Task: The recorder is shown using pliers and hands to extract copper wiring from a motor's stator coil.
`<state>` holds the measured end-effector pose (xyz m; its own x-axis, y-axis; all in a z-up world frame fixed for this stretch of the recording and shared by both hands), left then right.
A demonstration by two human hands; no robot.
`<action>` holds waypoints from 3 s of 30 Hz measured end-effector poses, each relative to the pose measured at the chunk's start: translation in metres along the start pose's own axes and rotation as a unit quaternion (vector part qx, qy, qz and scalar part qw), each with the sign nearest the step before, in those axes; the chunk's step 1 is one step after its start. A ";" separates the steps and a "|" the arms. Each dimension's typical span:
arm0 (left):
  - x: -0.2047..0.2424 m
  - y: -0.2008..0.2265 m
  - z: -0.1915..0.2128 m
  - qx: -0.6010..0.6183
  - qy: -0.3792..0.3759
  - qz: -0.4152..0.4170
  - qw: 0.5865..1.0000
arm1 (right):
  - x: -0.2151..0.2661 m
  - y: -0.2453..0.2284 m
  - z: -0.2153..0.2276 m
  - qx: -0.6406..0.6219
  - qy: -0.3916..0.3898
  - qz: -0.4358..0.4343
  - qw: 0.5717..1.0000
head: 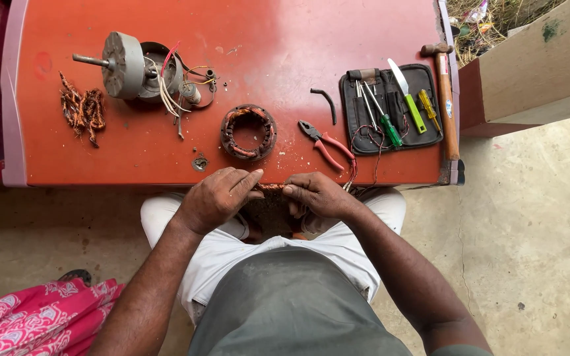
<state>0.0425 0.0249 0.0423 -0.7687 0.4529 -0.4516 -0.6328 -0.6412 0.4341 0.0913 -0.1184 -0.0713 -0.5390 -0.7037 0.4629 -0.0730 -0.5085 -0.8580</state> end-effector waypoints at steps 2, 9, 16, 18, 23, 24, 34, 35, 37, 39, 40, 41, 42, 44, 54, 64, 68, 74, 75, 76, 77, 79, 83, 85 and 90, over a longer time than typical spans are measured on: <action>0.002 -0.002 -0.004 -0.012 0.002 0.004 1.000 | -0.001 0.000 0.000 0.001 0.011 0.009 1.000; 0.006 -0.014 -0.011 -0.009 0.021 0.047 0.999 | 0.001 -0.029 0.013 0.091 0.128 0.136 0.978; -0.002 -0.003 0.019 0.002 0.070 0.041 0.997 | -0.006 -0.025 0.016 0.067 0.109 0.119 0.985; 0.001 0.005 0.028 0.000 0.099 -0.001 0.995 | -0.010 -0.013 0.010 -0.001 0.056 0.062 0.996; 0.017 -0.014 0.013 0.013 0.070 0.046 0.996 | -0.015 -0.017 0.005 0.010 0.039 0.061 0.997; 0.019 -0.020 0.008 0.022 0.061 0.068 0.996 | -0.015 -0.021 0.007 0.032 0.055 0.089 0.994; 0.027 -0.030 0.032 0.112 0.179 0.147 0.966 | -0.021 -0.063 0.013 0.179 0.150 0.189 0.954; 0.033 -0.036 0.033 0.125 0.195 0.182 0.956 | -0.027 -0.062 0.014 0.127 0.153 0.189 0.962; 0.049 -0.046 0.036 0.117 0.226 0.227 0.940 | -0.045 -0.058 0.004 0.078 0.133 0.207 0.966; 0.070 -0.060 0.031 0.128 0.229 0.282 0.923 | -0.073 -0.041 0.000 -0.018 0.134 0.187 0.973; 0.081 -0.066 0.037 0.108 0.249 0.295 0.916 | -0.085 -0.063 -0.012 -0.011 0.106 0.201 0.974; 0.090 -0.072 0.034 0.137 0.264 0.309 0.903 | -0.090 -0.076 -0.017 -0.016 0.111 0.191 0.975; 0.098 -0.079 0.031 0.165 0.280 0.321 0.890 | -0.095 -0.088 -0.020 -0.022 0.117 0.180 0.976; 0.120 -0.097 0.043 0.170 0.333 0.340 0.863 | -0.109 -0.102 -0.035 -0.019 0.094 0.186 0.978; 0.221 -0.268 0.095 -0.044 0.422 0.465 0.777 | -0.122 -0.051 -0.056 0.072 0.042 0.038 0.996; 0.185 -0.250 0.116 -0.142 0.380 0.396 0.824 | -0.096 0.001 -0.017 0.031 0.119 0.007 0.992; 0.149 -0.222 0.055 0.022 0.352 0.384 0.853 | -0.080 0.031 0.033 -0.004 0.267 0.005 0.964; 0.064 -0.219 -0.060 0.257 0.247 0.367 0.859 | -0.084 0.044 0.061 -0.025 0.366 -0.095 0.925; 0.046 -0.218 -0.070 0.255 0.210 0.369 0.869 | -0.093 0.039 0.055 -0.041 0.332 -0.115 0.935; 0.042 -0.218 -0.080 0.254 0.206 0.365 0.872 | -0.094 0.047 0.053 -0.045 0.336 -0.114 0.934; 0.040 -0.220 -0.090 0.212 0.183 0.373 0.884 | -0.101 0.055 0.045 -0.068 0.305 -0.110 0.944; 0.033 -0.219 -0.101 0.167 0.157 0.378 0.897 | -0.113 0.073 0.037 -0.095 0.275 -0.105 0.951; 0.019 -0.197 -0.101 0.256 0.174 0.385 0.869 | -0.118 0.098 0.031 -0.210 0.245 -0.038 0.946; 0.006 -0.185 -0.098 0.307 0.168 0.383 0.855 | -0.116 0.102 0.030 -0.253 0.233 -0.020 0.939; -0.019 -0.172 -0.084 0.419 0.179 0.409 0.791 | -0.111 0.089 0.023 -0.331 0.174 -0.019 0.927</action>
Point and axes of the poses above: each hand's wrist, its own x-axis away from the middle knuckle, its own z-axis out of the back of the hand, y = z × x, the point moved 10 cm from there along -x, towards the middle knuckle, and after that the axes turned 7 degrees about x, right-handed, at the moved point
